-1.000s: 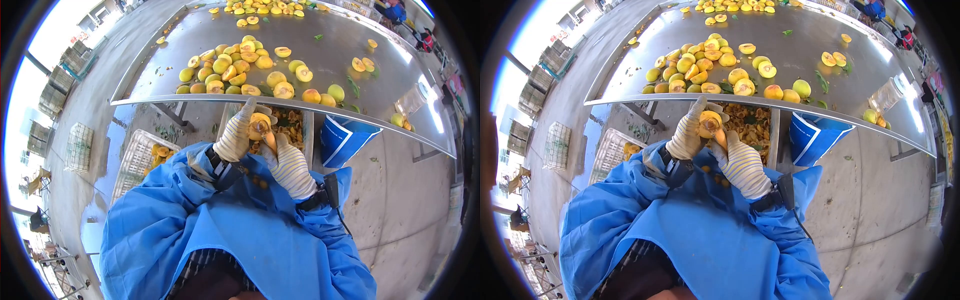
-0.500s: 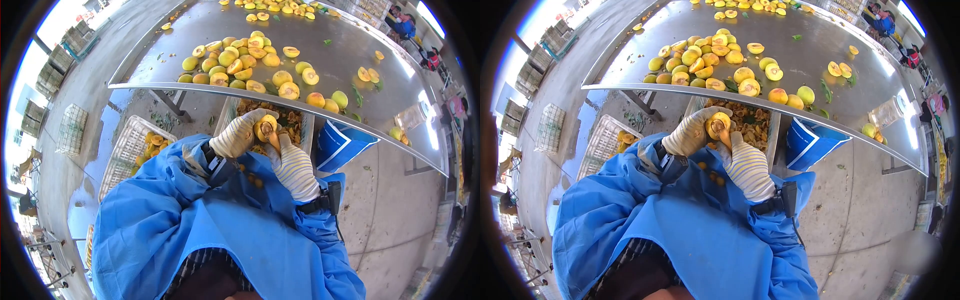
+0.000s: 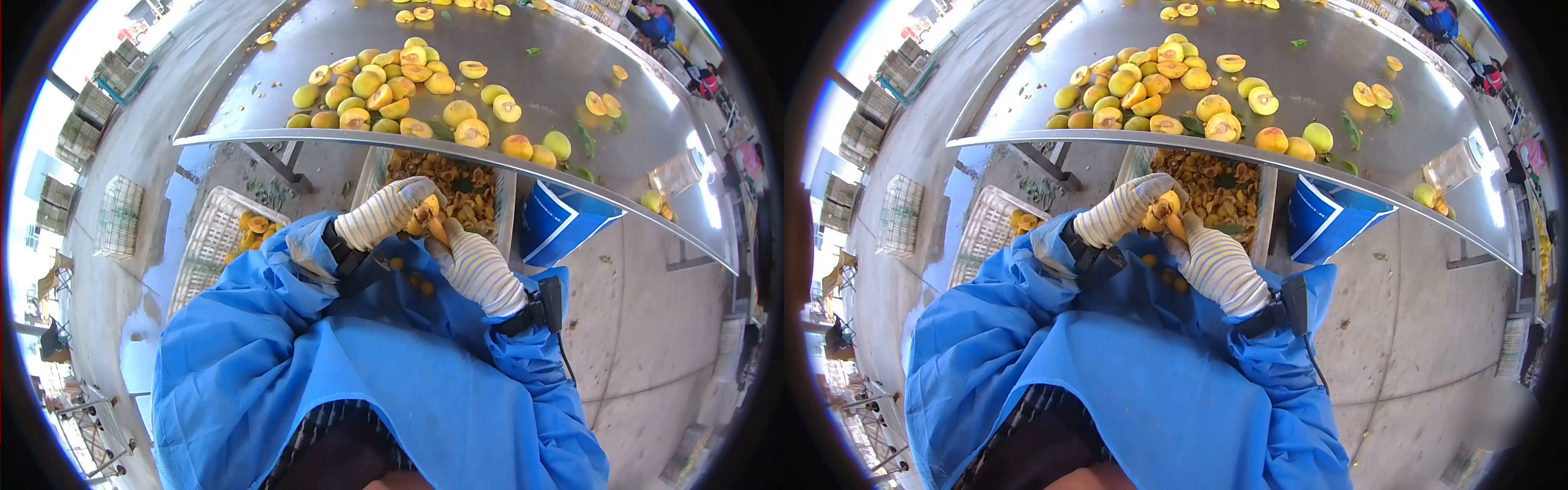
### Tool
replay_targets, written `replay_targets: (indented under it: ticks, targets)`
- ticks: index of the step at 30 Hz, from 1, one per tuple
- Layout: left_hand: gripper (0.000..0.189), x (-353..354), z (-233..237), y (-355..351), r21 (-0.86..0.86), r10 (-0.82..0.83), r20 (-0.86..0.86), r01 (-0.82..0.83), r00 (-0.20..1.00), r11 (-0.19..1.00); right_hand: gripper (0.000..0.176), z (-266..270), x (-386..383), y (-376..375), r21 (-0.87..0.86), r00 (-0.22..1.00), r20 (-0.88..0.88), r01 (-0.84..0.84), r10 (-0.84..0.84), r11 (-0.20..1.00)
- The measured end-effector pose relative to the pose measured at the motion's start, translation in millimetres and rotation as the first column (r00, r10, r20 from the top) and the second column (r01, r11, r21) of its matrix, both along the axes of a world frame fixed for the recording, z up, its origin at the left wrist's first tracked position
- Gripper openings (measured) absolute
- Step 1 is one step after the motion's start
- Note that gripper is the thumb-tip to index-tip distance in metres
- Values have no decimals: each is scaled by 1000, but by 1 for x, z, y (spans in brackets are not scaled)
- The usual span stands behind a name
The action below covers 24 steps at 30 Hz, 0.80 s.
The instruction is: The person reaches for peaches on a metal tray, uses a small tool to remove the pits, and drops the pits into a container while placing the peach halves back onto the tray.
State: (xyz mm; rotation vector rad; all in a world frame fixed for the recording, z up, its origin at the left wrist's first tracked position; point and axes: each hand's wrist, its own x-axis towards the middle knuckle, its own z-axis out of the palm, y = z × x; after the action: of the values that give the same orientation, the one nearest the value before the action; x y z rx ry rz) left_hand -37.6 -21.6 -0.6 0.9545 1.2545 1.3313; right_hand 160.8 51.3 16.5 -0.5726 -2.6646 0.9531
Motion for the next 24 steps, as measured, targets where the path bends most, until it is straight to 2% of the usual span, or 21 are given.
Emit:
replay_targets:
  ticks: [2, 3, 4, 5, 6, 7, 9, 12, 13, 14, 15, 16, 17, 18, 19, 22, 24]
  targets:
    - [43, -3, 16, -1, -102, -67, 71, 74, 995, 992, 36, -17, -3, -1, -99, 984, -177, -20, 3, 995]
    - [47, 1, 31, -3, -125, -34, 88, 45, 996, 991, 38, -21, -4, -1, -143, 964, -264, -36, -3, 989]
    - [51, 8, 48, -5, -145, -1, 105, 16, 995, 989, 38, -12, -4, -1, -411, 975, -209, -16, -77, 912]
    - [55, 14, 56, -7, -163, 32, 119, -13, 992, 987, 39, 2, -4, -2, -643, 982, -137, 14, -133, 766]
    - [60, 26, 43, -1, 96, 99, 25, -101, 995, 990, 40, 14, -4, -2, -826, 984, -54, 50, -167, 562]
    - [59, 34, 28, 7, 279, 189, -98, -156, 977, 948, 39, 23, -3, -2, -876, 984, -44, 45, -172, 480]
    - [58, 48, 17, 15, 352, 342, -36, -309, 939, 884, 37, 32, -1, -1, -954, 984, -19, 36, -177, 299]
    - [57, 42, 23, 16, 195, 247, 199, -286, 948, 938, 39, 26, 2, 2, -944, 988, -29, 23, -151, 330]
    - [57, 36, 26, 16, 106, 204, 191, -227, 960, 968, 40, 12, -1, 2, -775, 967, -195, -49, -164, 631]
    - [58, 26, 31, 17, 16, 160, 186, -166, 969, 986, 41, -13, -7, 4, -506, 928, -355, -86, -117, 858]
    - [60, 22, 33, 17, -74, 115, 184, -103, 976, 992, 44, -16, -7, 3, -514, 933, -344, -89, -109, 853]
    - [66, 25, 29, 19, -78, 172, 145, -162, 974, 984, 47, -19, -8, 2, -522, 938, -333, -93, -102, 848]
    - [68, 20, 23, 21, -100, 129, 88, -120, 988, 988, 49, -23, -8, 2, -529, 942, -321, -96, -94, 843]
    - [70, 10, 16, 22, -124, 85, 33, -80, 996, 989, 50, 6, 0, -1, -768, 989, -121, -41, -82, 639]
    - [72, 4, 12, 23, -148, 41, -21, -44, 999, 988, 50, 24, 5, -1, -921, 998, 70, 66, -4, 383]
    - [74, 8, 49, 17, -200, -58, -47, 48, 997, 979, 52, 28, 5, 3, -991, 994, 87, 79, 66, 111]
    - [72, 8, 46, 18, -188, -43, 17, 45, 999, 981, 51, 25, 4, 3, -986, 997, 57, 49, 46, 161]
